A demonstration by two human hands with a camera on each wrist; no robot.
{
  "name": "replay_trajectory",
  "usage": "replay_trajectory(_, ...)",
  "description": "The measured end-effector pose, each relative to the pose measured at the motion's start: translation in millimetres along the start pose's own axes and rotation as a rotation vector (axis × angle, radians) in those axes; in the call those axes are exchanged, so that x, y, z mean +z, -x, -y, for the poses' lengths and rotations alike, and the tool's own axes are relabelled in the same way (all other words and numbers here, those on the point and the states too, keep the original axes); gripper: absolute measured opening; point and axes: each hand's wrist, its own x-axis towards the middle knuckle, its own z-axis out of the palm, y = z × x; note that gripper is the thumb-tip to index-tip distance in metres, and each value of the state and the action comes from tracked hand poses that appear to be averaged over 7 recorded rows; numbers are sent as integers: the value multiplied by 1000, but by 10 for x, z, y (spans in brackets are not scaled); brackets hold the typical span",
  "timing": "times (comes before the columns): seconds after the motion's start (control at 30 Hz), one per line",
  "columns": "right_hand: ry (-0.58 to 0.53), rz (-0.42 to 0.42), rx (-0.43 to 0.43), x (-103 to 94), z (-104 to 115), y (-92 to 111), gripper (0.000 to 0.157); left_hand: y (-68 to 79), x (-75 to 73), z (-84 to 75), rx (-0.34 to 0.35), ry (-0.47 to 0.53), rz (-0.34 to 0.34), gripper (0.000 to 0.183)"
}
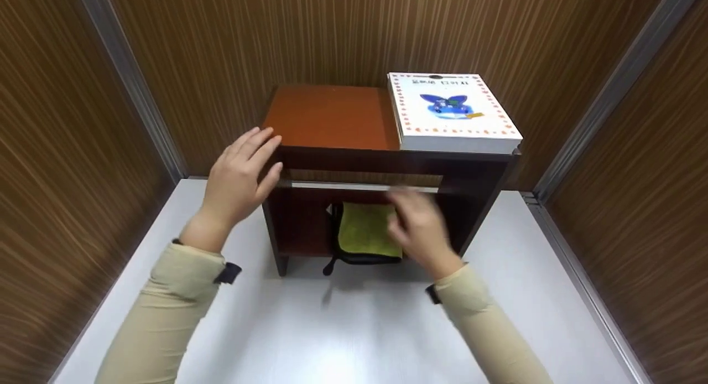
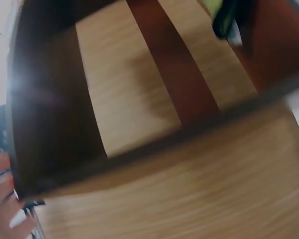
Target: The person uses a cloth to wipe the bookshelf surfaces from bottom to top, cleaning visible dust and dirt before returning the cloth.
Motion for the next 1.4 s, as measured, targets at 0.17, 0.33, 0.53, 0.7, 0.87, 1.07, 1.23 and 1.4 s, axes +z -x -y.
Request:
replay_trajectory(0.17,-74,617,193,691,51,245,54,-109,-192,52,-53,-3,193,43)
replay_trajectory(0.33,5,895,298,994,-4,387,76,-237,-306,9,-98,0,353,45)
replay_trajectory(0.53,-9,939,341,990,4,422,79,-331,-408,-10,-131,25,515,47)
replay_trajectory(0.7,22,830,261,1019,75,446,58,-361,-473,-8,-134,22,611,52)
replay_trajectory(0.87,75,620,182,1130,142,464,40,-380,-507,-5,-150,47,700,58)
replay_trajectory(1.07,-398,451,577,1205,224,369,33,-422,-505,4,-145,56,753,59)
replay_trajectory(1.23,-977,172,927,1235,558,47,38,-453,-535,20,-132,49,736,55)
replay_trajectory(1.4,-1293,-109,964,1287,1015,-389,36,-495,-590,13,-136,42,722,52)
